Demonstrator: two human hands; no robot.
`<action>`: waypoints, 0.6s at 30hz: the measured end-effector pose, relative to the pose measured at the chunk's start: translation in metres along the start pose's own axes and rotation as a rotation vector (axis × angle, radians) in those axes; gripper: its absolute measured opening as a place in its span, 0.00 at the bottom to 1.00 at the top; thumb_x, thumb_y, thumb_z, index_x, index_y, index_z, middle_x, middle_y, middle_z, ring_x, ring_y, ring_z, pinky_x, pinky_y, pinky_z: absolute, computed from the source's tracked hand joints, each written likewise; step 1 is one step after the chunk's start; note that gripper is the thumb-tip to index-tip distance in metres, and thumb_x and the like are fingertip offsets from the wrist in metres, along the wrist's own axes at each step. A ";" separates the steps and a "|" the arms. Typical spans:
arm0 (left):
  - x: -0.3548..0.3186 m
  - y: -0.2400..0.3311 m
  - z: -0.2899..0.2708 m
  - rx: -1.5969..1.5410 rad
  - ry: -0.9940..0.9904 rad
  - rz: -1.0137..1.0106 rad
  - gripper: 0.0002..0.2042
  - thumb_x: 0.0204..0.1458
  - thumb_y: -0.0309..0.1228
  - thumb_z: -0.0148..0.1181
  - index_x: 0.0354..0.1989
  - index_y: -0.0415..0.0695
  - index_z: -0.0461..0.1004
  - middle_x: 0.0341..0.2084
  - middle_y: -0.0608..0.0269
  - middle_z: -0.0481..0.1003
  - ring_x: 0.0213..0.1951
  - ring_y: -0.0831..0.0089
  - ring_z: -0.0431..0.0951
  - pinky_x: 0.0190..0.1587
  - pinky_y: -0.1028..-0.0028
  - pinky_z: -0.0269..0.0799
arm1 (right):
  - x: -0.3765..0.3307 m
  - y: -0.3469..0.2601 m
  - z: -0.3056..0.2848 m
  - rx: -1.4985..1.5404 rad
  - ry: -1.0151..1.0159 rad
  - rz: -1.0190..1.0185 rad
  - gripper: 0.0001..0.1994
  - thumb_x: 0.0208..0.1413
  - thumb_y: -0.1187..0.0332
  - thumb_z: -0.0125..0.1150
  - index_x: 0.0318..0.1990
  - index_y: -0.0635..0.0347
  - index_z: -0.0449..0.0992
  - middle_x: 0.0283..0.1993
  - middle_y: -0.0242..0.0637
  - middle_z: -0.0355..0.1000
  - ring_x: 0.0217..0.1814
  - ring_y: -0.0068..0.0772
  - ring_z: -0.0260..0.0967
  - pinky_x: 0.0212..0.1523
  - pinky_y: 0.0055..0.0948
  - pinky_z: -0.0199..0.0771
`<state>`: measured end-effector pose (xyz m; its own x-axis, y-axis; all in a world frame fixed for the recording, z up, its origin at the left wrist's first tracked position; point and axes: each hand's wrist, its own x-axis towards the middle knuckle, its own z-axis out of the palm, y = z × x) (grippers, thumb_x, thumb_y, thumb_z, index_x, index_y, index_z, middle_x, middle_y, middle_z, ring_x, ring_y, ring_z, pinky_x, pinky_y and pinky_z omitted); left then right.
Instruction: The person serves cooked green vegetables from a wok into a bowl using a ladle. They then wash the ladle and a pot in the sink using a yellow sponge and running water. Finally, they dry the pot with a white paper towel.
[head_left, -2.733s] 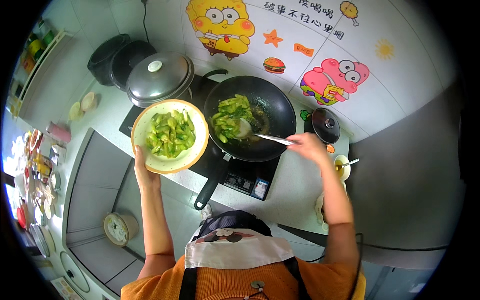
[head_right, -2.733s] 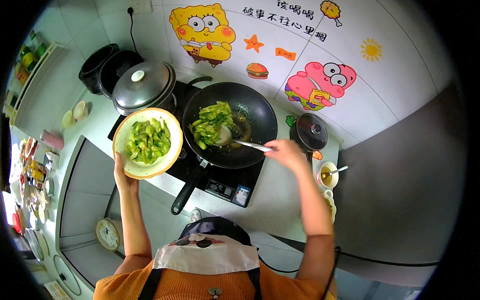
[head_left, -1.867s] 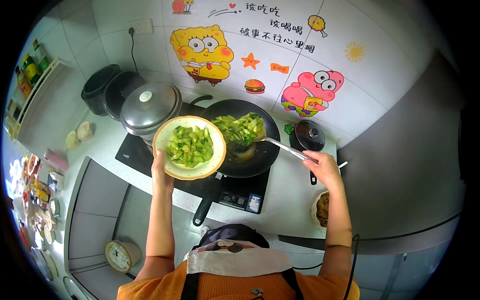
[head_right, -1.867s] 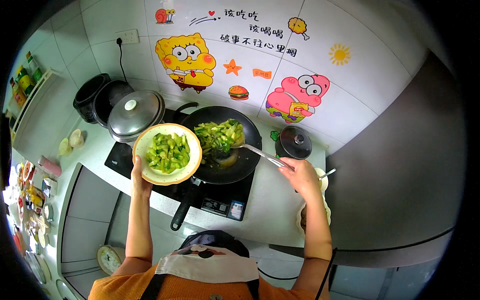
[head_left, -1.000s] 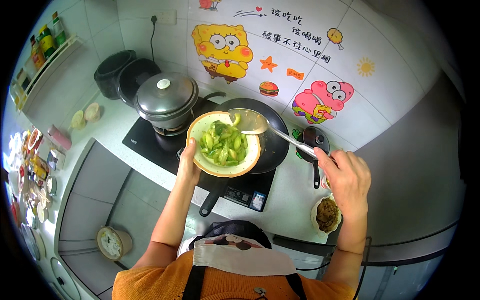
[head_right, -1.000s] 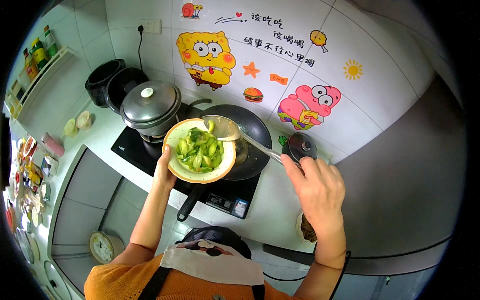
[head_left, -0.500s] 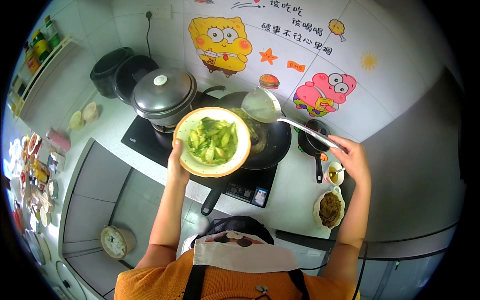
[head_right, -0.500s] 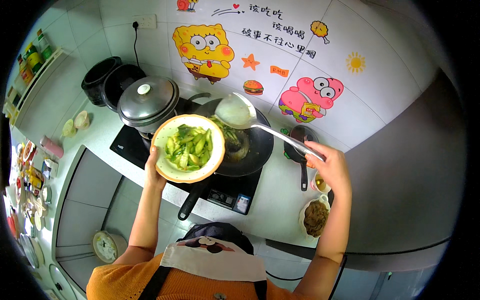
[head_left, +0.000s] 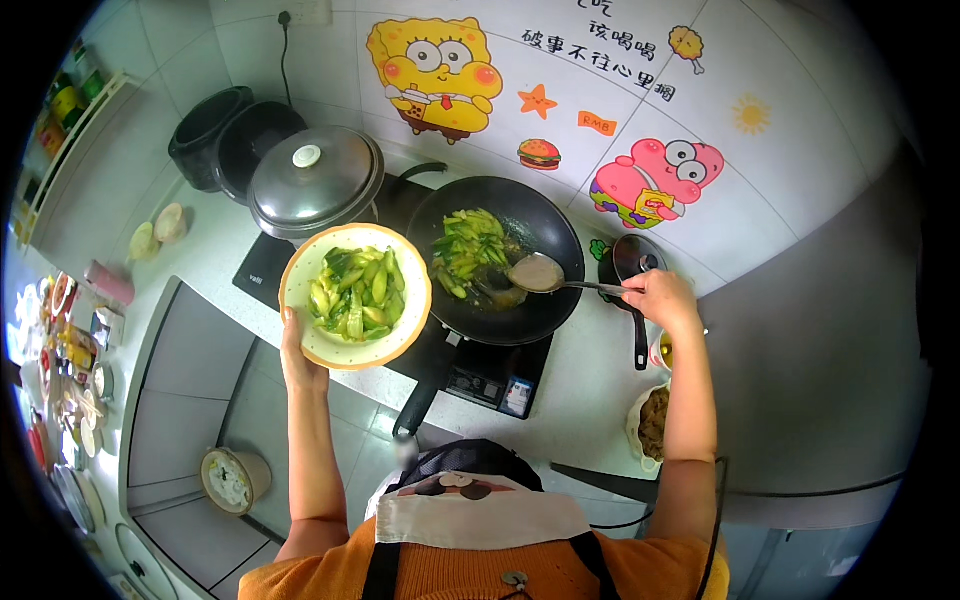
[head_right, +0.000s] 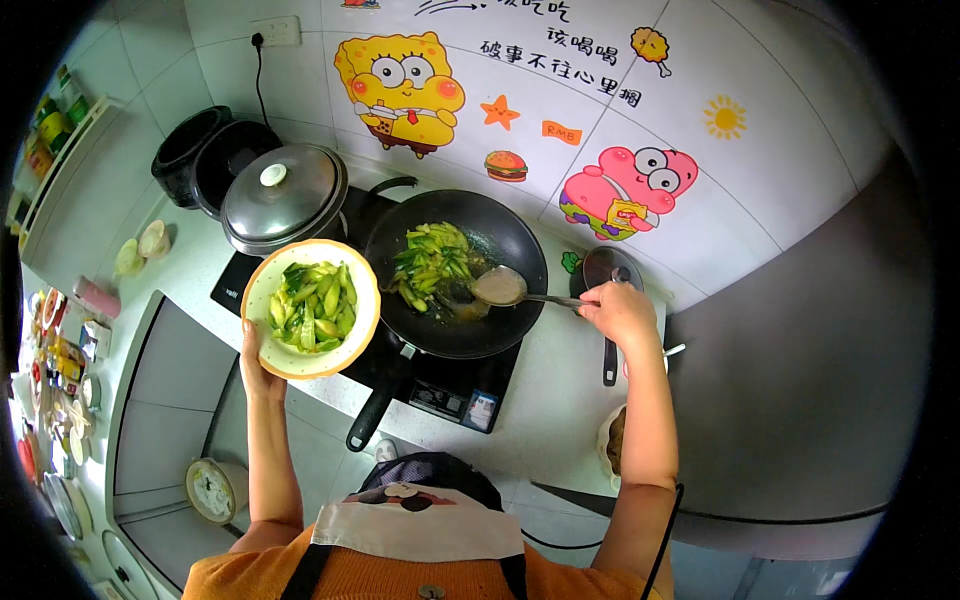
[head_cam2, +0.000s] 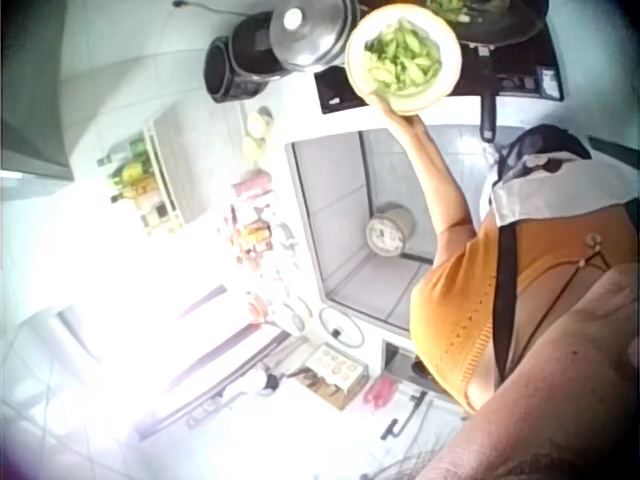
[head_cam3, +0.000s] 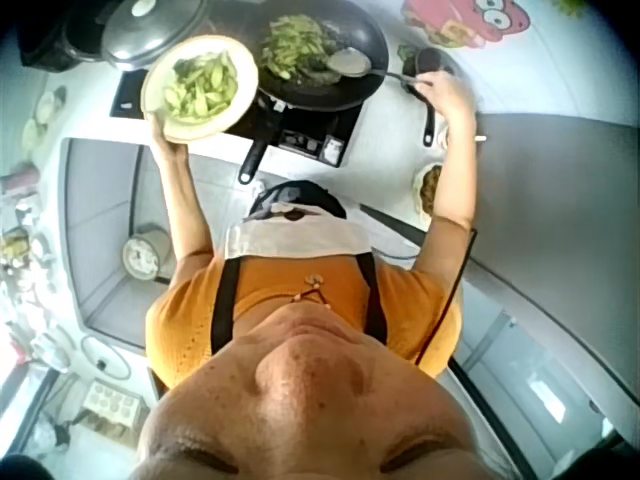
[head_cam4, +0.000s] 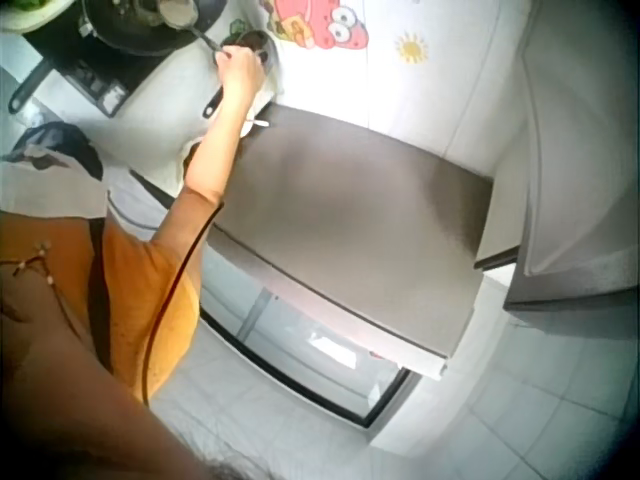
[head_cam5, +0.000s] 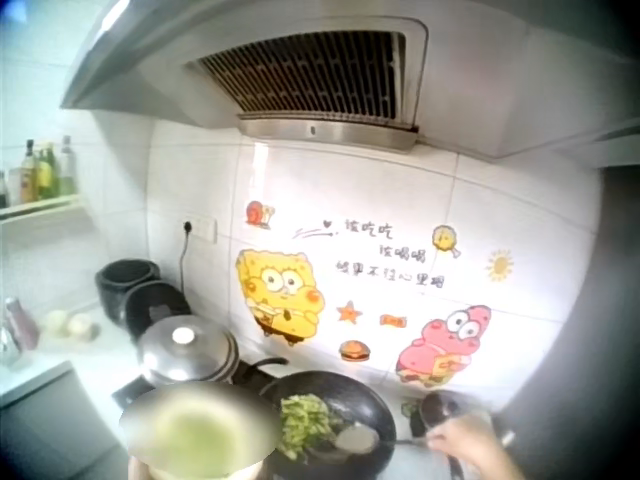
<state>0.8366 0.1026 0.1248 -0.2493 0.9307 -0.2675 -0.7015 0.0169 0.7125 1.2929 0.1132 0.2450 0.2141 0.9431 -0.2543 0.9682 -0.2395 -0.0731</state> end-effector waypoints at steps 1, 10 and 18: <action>-0.001 0.002 0.002 0.003 0.009 0.005 0.27 0.57 0.42 0.47 0.59 0.39 0.53 0.56 0.51 0.61 0.57 0.60 0.63 0.59 0.64 0.58 | 0.009 0.012 0.011 0.106 -0.005 -0.014 0.13 0.45 0.61 0.64 0.40 0.47 0.79 0.35 0.36 0.76 0.37 0.38 0.73 0.39 0.33 0.71; 0.005 0.005 -0.001 0.027 0.029 0.013 0.27 0.56 0.43 0.49 0.59 0.40 0.54 0.55 0.52 0.62 0.55 0.59 0.65 0.57 0.63 0.63 | 0.078 -0.011 0.103 0.595 0.002 -0.285 0.17 0.43 0.64 0.65 0.44 0.48 0.76 0.37 0.42 0.75 0.40 0.37 0.74 0.41 0.29 0.71; 0.009 0.001 0.004 0.015 -0.040 0.006 0.25 0.57 0.42 0.48 0.59 0.43 0.54 0.55 0.53 0.62 0.55 0.60 0.64 0.58 0.63 0.62 | 0.030 -0.019 0.125 0.659 0.033 -0.178 0.16 0.46 0.63 0.64 0.45 0.47 0.76 0.37 0.40 0.76 0.37 0.33 0.75 0.38 0.27 0.71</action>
<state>0.8365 0.1125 0.1254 -0.2262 0.9447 -0.2373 -0.6900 0.0166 0.7236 1.2645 0.1173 0.1180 0.0730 0.9852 -0.1549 0.7102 -0.1604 -0.6855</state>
